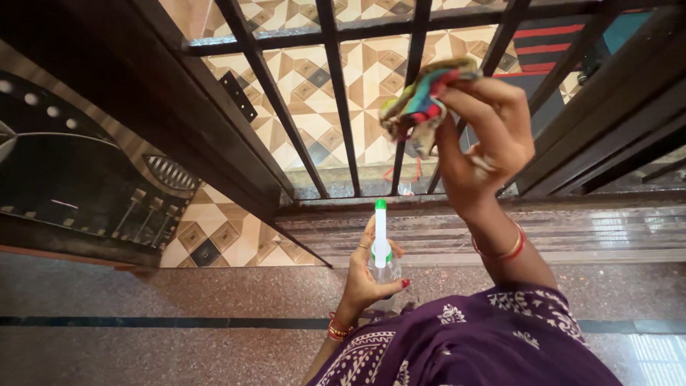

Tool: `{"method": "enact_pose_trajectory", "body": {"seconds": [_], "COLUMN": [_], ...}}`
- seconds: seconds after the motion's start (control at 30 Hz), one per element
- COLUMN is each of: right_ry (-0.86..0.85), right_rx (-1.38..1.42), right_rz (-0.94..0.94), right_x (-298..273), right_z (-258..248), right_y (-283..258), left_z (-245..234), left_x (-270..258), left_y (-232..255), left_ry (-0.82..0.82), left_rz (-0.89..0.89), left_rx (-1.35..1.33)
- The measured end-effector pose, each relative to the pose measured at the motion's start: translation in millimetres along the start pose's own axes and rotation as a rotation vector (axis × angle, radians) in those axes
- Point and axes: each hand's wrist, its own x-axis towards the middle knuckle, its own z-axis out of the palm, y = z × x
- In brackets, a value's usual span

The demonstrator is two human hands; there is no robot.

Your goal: The person cleans the metal bars of a gate using a cloth and a spray bottle, wiping the vertical bars and the latch mechanism.

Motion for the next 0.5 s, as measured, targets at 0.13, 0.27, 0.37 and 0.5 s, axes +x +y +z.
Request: {"method": "enact_pose_trajectory", "body": {"seconds": [0.13,0.27,0.37,0.5], "right_ry": [-0.005,-0.01,-0.036,-0.104], "right_rx": [-0.025,-0.175,-0.344,-0.397], "right_rz": [-0.176,-0.291,-0.371,-0.329], "right_x": [25.7,32.0,26.2,13.7], "right_z": [17.8,26.0,25.6,17.5], "right_y": [-6.3,-2.7,2.6,0.2], "left_z": [-5.0,-6.9,-6.8,-5.3], "left_x": [-0.2,0.6,2.9,5.7], "left_y": [-0.4,1.6,1.0,-1.9], "left_ry": [0.001,0.003,-0.002,-0.023], "left_rz": [-0.012,-0.042,-0.053,-0.01], "left_rx": [-0.005,-0.028,-0.058,0.003]}}
